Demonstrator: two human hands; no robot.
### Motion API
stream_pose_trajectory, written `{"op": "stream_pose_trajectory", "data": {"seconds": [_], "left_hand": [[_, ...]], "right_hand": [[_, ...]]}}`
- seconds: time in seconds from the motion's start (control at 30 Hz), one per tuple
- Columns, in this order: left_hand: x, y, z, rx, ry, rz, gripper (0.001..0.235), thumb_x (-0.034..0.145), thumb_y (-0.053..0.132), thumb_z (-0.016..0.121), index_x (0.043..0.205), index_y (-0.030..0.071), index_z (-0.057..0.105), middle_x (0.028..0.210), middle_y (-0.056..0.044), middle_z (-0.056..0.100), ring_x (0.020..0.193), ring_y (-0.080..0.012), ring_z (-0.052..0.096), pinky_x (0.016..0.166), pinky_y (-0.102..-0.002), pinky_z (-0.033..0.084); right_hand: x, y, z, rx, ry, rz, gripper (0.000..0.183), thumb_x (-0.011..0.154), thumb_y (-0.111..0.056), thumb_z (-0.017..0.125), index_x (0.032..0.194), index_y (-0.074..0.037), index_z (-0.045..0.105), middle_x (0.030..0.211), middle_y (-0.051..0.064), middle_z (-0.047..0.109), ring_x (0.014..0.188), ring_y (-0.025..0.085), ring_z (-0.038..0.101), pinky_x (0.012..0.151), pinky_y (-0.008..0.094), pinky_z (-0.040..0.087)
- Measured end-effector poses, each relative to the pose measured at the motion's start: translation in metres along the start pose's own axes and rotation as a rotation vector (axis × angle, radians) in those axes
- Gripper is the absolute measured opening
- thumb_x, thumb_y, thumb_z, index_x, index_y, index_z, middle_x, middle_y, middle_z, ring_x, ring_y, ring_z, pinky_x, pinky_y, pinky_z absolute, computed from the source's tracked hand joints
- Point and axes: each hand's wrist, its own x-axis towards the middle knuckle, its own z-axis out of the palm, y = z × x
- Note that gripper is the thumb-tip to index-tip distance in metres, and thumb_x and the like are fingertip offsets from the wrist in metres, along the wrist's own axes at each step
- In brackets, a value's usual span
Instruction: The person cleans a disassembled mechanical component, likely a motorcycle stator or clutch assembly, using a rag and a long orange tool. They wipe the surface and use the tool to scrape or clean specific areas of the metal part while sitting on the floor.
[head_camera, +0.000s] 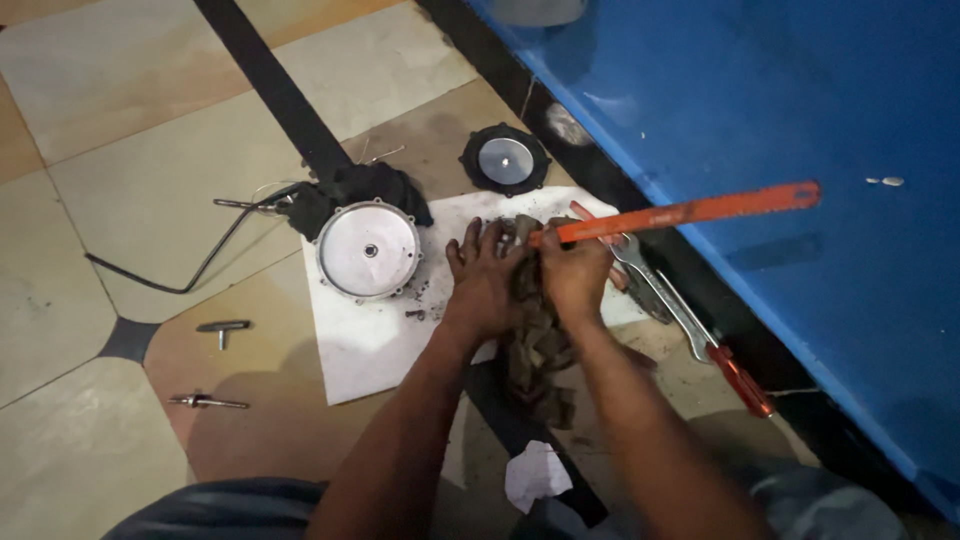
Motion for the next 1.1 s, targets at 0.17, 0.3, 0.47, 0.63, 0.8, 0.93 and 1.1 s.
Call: {"op": "stream_pose_trajectory", "data": {"seconds": [0.17,0.3,0.47,0.63,0.8,0.93,1.1], "left_hand": [[0.001,-0.008,0.011,0.014,0.006,0.007,0.086,0.064,0.043,0.084,0.144,0.027,0.056,0.158,-0.024,0.031,0.149,-0.0507,0.015,0.113,-0.074,0.009],[0.003,-0.019,0.023,-0.059,0.110,0.069,0.099,0.066,0.045,0.084,0.148,0.008,0.043,0.158,-0.026,0.031,0.150,-0.0508,0.016,0.112,-0.073,0.010],[-0.001,-0.019,0.020,-0.086,0.037,0.030,0.102,0.058,0.045,0.087,0.140,0.005,0.041,0.159,-0.025,0.030,0.152,-0.0486,0.013,0.117,-0.069,0.008],[-0.002,-0.012,0.009,-0.096,0.029,0.016,0.107,0.064,0.037,0.080,0.154,0.003,0.032,0.159,-0.025,0.031,0.151,-0.0498,0.012,0.116,-0.070,0.006],[-0.001,-0.011,0.014,-0.019,0.062,0.029,0.103,0.068,0.038,0.077,0.154,0.003,0.031,0.160,-0.028,0.029,0.152,-0.0489,0.013,0.116,-0.070,0.007],[0.000,-0.016,0.018,-0.026,0.027,-0.001,0.100,0.067,0.041,0.078,0.148,0.003,0.033,0.160,-0.026,0.030,0.154,-0.0473,0.014,0.118,-0.069,0.008],[0.001,-0.015,0.014,-0.002,0.034,0.061,0.108,0.064,0.038,0.080,0.155,0.003,0.031,0.159,-0.027,0.029,0.149,-0.0504,0.012,0.114,-0.071,0.007]], "right_hand": [[-0.002,0.010,0.013,-0.099,-0.012,0.079,0.018,0.083,-0.020,0.079,0.088,-0.003,0.077,0.087,0.014,0.076,0.082,0.028,0.074,0.083,0.040,0.056],[-0.007,0.012,0.000,-0.117,-0.091,-0.148,0.023,0.086,-0.022,0.080,0.090,-0.001,0.071,0.084,0.015,0.074,0.080,0.031,0.072,0.078,0.042,0.055],[-0.003,0.020,0.018,-0.121,-0.040,-0.081,0.021,0.090,-0.022,0.075,0.088,-0.003,0.067,0.080,0.016,0.071,0.075,0.034,0.071,0.072,0.046,0.054],[0.004,0.019,0.056,-0.499,0.150,-0.403,0.015,0.089,-0.016,0.072,0.089,-0.003,0.064,0.076,0.020,0.067,0.076,0.043,0.066,0.072,0.052,0.052],[-0.006,0.009,0.031,-0.436,0.014,-0.383,0.012,0.088,-0.012,0.069,0.091,-0.002,0.064,0.073,0.021,0.066,0.067,0.043,0.065,0.061,0.053,0.050],[0.003,0.006,0.026,-0.331,-0.076,-0.330,0.015,0.088,-0.012,0.069,0.088,0.000,0.059,0.072,0.022,0.065,0.070,0.043,0.066,0.064,0.051,0.052],[-0.008,-0.015,0.020,-0.264,-0.108,-0.318,0.007,0.092,-0.007,0.067,0.098,-0.003,0.068,0.080,0.023,0.068,0.078,0.044,0.068,0.068,0.050,0.053]]}}
